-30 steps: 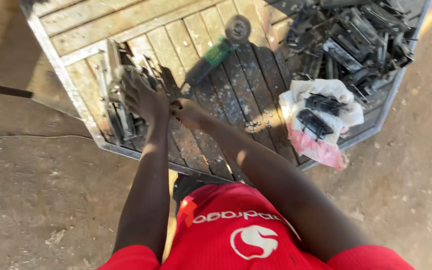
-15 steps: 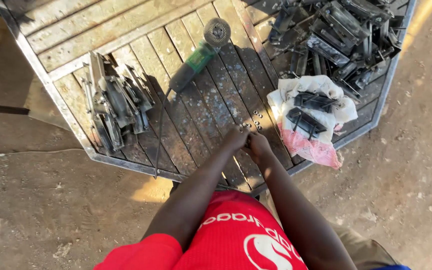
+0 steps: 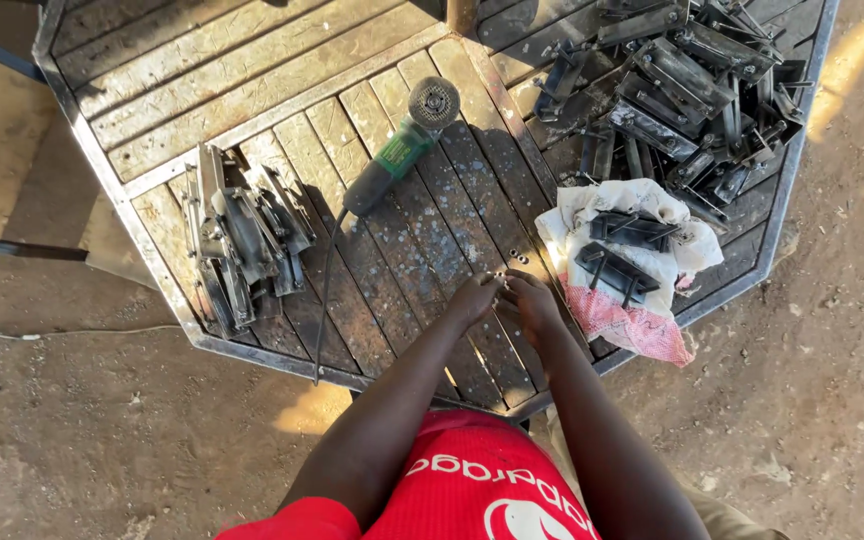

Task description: Picking up small metal nuts and placing them onto a metal frame on a workshop table

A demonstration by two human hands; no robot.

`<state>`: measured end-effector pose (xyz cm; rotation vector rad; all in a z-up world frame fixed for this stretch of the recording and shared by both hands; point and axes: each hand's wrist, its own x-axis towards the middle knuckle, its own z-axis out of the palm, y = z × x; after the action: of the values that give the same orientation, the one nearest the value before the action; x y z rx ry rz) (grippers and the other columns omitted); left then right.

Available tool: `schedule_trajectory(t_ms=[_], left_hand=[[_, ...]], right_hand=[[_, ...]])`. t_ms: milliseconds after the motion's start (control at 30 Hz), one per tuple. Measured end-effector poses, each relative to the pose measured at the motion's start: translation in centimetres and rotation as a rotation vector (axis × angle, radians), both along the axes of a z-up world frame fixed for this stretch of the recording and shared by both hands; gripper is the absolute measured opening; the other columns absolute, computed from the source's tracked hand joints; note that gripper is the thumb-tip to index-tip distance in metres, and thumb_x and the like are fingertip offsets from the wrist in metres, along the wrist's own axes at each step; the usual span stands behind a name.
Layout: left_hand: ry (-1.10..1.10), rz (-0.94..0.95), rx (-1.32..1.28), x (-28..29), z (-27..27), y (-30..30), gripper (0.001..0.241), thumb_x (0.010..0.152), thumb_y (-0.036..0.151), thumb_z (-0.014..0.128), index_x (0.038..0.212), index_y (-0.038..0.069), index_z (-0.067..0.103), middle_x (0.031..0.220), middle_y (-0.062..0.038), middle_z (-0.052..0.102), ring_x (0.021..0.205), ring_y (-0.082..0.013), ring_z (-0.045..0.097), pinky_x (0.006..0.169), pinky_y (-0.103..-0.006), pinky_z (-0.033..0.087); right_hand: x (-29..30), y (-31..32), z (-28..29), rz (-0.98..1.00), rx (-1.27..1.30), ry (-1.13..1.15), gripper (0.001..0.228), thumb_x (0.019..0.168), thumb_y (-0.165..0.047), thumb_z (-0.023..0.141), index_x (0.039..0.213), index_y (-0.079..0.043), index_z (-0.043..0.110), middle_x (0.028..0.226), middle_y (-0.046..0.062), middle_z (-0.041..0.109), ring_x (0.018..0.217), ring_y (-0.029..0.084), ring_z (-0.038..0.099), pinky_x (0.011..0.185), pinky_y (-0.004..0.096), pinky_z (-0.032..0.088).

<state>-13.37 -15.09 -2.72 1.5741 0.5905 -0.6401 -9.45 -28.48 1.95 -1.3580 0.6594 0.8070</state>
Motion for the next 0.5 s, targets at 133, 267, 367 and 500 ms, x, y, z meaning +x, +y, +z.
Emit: schedule_trajectory(t_ms=[133,267,367,500], left_hand=[[-0.063,0.009,-0.033,0.2,0.8,0.4,0.062,0.113,0.045,0.047,0.149,-0.004,0.058,0.136,-0.029,0.066,0.133,-0.0481,0.06,0.111,-0.0576,0.048],[0.016,0.005,-0.016,-1.0,3.1,-0.9,0.058,0.108,0.05,0.051,0.14,0.005,0.067,0.131,-0.022,0.071,0.127,-0.0432,0.065,0.105,-0.0551,0.054],[0.04,0.046,-0.032,-0.1,-1.0,-0.8,0.057,0.106,0.052,0.053,0.138,0.007,0.068,0.123,-0.02,0.074,0.11,-0.0352,0.072,0.088,-0.0473,0.062],[0.06,0.183,-0.278,0.9,-10.2,-4.4,0.065,0.108,0.044,0.057,0.149,-0.007,0.053,0.107,-0.018,0.071,0.081,-0.0175,0.075,0.06,-0.0286,0.066]], right_hand=[[1.5,0.4,1.1,-0.01,0.0,-0.034,0.047,0.098,-0.021,0.066,0.14,-0.003,0.054,0.118,0.016,0.063,0.102,0.031,0.069,0.088,0.047,0.06],[1.4,-0.5,0.3,0.026,-0.016,-0.014,0.046,0.098,-0.024,0.068,0.138,-0.005,0.054,0.112,0.014,0.066,0.094,0.03,0.071,0.084,0.046,0.062],[2.7,0.3,-0.8,0.063,-0.028,-0.056,0.045,0.098,-0.026,0.068,0.136,-0.005,0.056,0.109,0.015,0.067,0.09,0.028,0.071,0.081,0.045,0.062],[5.4,0.5,-1.2,0.231,-0.085,-0.153,0.049,0.1,-0.026,0.066,0.141,-0.001,0.054,0.115,0.021,0.064,0.091,0.03,0.069,0.079,0.043,0.06]])
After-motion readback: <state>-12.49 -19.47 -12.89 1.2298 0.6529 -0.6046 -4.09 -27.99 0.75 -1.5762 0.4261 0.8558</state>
